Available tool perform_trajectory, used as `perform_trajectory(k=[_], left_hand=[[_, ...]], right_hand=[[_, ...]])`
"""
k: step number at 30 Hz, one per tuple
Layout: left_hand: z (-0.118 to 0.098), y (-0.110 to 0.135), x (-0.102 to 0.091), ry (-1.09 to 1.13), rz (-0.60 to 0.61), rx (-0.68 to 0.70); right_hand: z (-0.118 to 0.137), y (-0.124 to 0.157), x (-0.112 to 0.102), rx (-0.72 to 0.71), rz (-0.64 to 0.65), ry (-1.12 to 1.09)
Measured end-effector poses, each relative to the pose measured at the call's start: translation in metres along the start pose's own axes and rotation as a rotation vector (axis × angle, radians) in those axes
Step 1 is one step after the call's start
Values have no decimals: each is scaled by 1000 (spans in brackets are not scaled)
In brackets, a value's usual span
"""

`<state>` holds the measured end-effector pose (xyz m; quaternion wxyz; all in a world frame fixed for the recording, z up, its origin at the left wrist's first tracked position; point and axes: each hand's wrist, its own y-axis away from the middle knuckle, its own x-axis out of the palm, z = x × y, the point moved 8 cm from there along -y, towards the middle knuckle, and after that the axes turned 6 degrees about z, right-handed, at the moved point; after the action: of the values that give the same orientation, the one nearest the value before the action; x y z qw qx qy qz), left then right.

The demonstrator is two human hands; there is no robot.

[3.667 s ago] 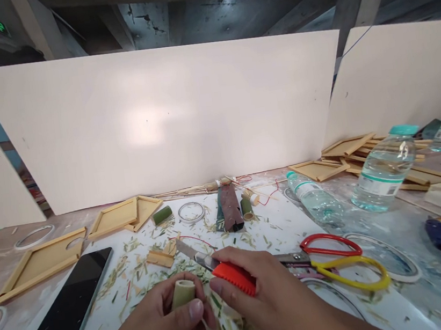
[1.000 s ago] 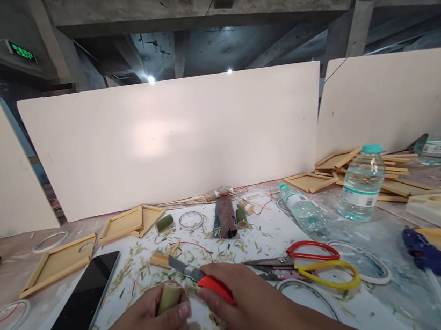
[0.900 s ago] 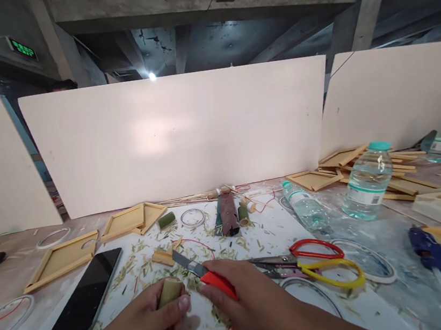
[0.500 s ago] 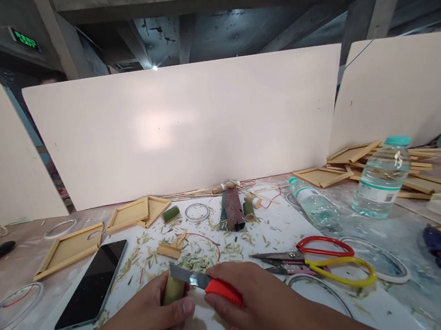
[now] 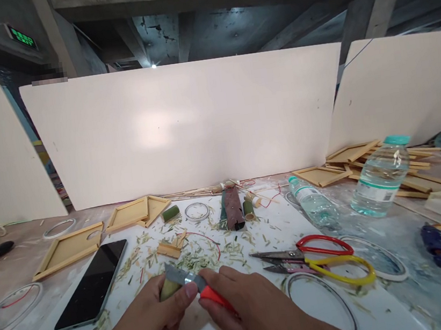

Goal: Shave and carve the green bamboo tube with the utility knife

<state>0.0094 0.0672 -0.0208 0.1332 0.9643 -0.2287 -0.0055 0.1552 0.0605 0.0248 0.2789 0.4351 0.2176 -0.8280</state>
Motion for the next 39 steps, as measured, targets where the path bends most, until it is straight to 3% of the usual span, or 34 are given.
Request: perform_trajectory(k=[4, 8, 26, 30, 34, 39], left_hand=[[4, -1, -6, 10, -49, -7], [-3, 3, -7, 81, 17, -11], [-10, 6, 2, 87, 172, 52], [-9, 5, 2, 22, 132, 49], [-10, 5, -1, -135, -4, 6], [-6, 5, -1, -75, -107, -30]], right_hand=[[-13, -1, -16, 64, -151, -40], [-21, 0, -29, 81, -183, -42], [8, -2, -9, -85, 110, -16], [10, -2, -5, -98, 129, -12], [3, 0, 0, -43, 77, 25], [-2, 0, 3, 23, -2, 28]])
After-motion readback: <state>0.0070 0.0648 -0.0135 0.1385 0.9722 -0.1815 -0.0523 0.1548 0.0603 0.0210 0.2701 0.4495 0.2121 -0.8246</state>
